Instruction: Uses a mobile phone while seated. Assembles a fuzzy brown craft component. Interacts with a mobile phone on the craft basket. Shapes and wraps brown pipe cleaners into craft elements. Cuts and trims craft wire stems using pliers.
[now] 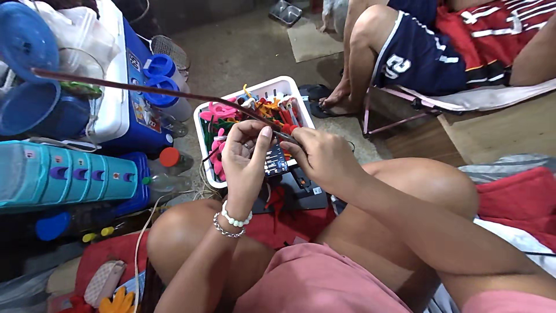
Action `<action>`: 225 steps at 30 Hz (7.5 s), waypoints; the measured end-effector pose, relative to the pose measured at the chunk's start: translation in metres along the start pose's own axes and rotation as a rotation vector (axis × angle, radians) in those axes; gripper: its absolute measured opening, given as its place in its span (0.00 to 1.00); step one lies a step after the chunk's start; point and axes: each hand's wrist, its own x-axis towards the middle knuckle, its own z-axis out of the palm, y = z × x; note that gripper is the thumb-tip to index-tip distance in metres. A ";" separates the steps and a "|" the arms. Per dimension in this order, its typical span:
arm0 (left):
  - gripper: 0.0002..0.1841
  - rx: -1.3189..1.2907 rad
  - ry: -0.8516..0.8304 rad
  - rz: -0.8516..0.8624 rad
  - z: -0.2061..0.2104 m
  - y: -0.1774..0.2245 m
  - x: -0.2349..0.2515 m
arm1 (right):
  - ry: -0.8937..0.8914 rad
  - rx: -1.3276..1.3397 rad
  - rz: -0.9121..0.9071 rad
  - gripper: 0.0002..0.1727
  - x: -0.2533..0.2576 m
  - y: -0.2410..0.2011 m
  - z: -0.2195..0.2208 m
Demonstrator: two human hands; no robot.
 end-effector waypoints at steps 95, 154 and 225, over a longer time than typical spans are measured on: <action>0.17 0.864 -0.247 0.095 -0.043 0.015 0.015 | -0.748 -0.147 0.087 0.18 0.029 0.082 0.075; 0.19 0.501 -0.057 0.173 -0.051 0.004 0.029 | -0.924 -0.159 0.155 0.36 0.013 0.064 0.075; 0.10 -0.118 0.137 -0.103 -0.046 0.019 0.028 | -1.018 -0.194 0.197 0.39 0.019 0.062 0.070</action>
